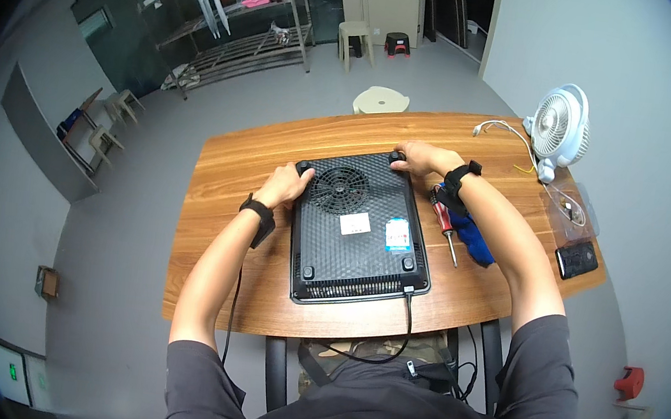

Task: The person removes the top cover of a black electronic device on a wooden table, then uses a screwdriver to remove screws and detach internal components including a copper heatsink and circuit board. The person places removed parts on the table and continues unscrewing and removing additional components.

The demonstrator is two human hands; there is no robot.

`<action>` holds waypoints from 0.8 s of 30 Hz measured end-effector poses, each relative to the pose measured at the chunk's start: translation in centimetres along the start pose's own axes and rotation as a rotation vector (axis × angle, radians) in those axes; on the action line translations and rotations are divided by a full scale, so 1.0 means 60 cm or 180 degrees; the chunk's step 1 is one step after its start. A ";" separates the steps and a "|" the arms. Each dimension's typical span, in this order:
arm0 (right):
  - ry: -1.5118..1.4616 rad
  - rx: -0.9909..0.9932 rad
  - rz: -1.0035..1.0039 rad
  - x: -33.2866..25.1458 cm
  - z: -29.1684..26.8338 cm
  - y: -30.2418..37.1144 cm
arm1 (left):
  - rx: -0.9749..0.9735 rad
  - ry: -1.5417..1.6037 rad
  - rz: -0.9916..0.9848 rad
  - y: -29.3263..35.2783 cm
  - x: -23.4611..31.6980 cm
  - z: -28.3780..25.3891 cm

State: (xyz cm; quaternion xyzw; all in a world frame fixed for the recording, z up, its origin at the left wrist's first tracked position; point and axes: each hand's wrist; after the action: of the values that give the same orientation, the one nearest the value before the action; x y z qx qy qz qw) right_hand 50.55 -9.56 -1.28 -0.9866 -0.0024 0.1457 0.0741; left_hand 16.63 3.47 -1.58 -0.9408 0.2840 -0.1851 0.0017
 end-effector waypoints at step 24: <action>-0.1368 0.0359 0.0407 -0.020 -0.026 -0.007 | -0.0539 0.0793 -0.0637 -0.043 -0.013 -0.006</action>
State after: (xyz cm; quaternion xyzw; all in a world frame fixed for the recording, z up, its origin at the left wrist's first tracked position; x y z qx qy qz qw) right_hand 49.86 -9.39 0.60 -0.9253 0.0526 0.3568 0.1175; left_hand 17.29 6.07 -1.22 -0.9309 0.2016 -0.2749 -0.1311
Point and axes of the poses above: each hand's wrist, its own y-axis away from the middle knuckle, its own z-axis out of the palm, x = y × z, and after that the axes turned 12 degrees about x, right-handed
